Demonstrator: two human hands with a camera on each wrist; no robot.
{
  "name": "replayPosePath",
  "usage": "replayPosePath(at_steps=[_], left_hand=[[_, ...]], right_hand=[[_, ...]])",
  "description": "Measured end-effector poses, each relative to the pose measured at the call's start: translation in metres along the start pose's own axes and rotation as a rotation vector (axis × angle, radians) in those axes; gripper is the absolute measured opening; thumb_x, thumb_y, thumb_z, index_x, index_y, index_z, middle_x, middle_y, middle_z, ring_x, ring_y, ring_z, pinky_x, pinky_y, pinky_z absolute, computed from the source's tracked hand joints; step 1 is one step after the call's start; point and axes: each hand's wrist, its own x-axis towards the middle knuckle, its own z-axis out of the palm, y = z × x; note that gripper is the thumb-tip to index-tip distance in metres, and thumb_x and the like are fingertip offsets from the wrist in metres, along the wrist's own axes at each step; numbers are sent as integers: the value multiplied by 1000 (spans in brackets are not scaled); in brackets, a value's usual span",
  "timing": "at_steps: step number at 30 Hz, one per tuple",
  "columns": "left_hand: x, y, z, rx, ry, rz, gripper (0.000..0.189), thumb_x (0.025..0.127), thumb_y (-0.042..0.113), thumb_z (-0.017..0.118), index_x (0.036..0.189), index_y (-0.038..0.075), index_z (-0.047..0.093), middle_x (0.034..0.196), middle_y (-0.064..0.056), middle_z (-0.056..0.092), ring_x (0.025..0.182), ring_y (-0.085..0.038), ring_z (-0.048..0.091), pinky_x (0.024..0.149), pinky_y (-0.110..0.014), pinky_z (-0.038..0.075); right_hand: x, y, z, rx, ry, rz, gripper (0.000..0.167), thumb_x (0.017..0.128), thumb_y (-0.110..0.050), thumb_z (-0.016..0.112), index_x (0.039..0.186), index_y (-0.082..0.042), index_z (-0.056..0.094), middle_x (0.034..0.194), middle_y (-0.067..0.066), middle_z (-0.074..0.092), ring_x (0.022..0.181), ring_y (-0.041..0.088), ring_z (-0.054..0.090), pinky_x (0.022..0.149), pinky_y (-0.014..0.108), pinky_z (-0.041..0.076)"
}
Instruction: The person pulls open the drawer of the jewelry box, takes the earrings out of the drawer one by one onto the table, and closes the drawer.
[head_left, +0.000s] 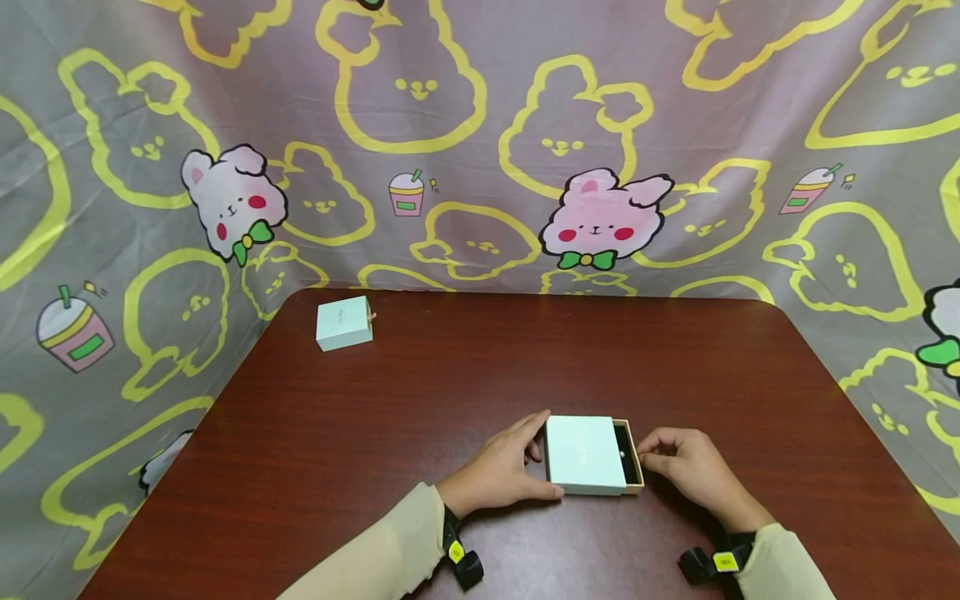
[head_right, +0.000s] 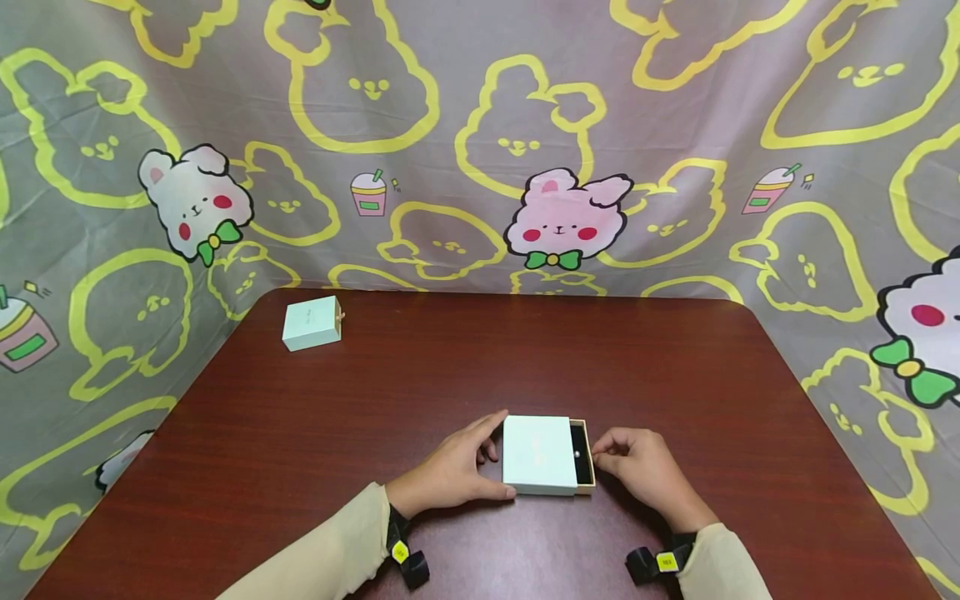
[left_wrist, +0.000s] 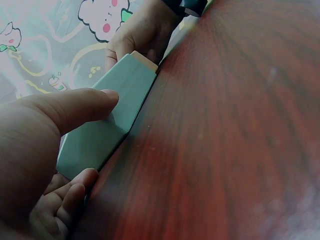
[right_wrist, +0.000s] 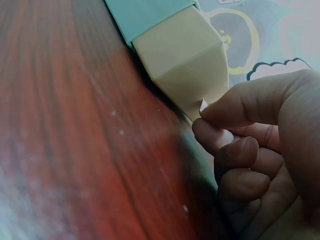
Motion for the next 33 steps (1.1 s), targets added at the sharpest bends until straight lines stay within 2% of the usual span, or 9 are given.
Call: replayPosePath(at_steps=[11, 19, 33], left_hand=[[1, -2, 1, 8, 9, 15, 108, 73, 53, 81, 156, 14, 23, 99, 13, 52, 84, -3, 50, 74, -24, 43], [2, -1, 1, 19, 24, 34, 108, 73, 49, 83, 155, 11, 25, 106, 12, 51, 83, -3, 50, 73, -22, 43], [2, 0, 0, 25, 17, 34, 108, 73, 48, 83, 155, 11, 24, 101, 12, 52, 84, -4, 50, 73, -22, 43]], right_hand=[[-1, 4, -3, -36, 1, 12, 15, 76, -2, 76, 75, -17, 72, 71, -8, 63, 64, 5, 49, 57, 26, 40], [0, 3, -6, -47, 9, 21, 17, 75, -1, 76, 74, -17, 72, 69, -8, 62, 64, 6, 50, 58, 26, 41], [-1, 2, -10, -68, -5, 55, 15, 75, -1, 76, 74, -16, 72, 69, -6, 60, 63, 8, 49, 57, 26, 40]])
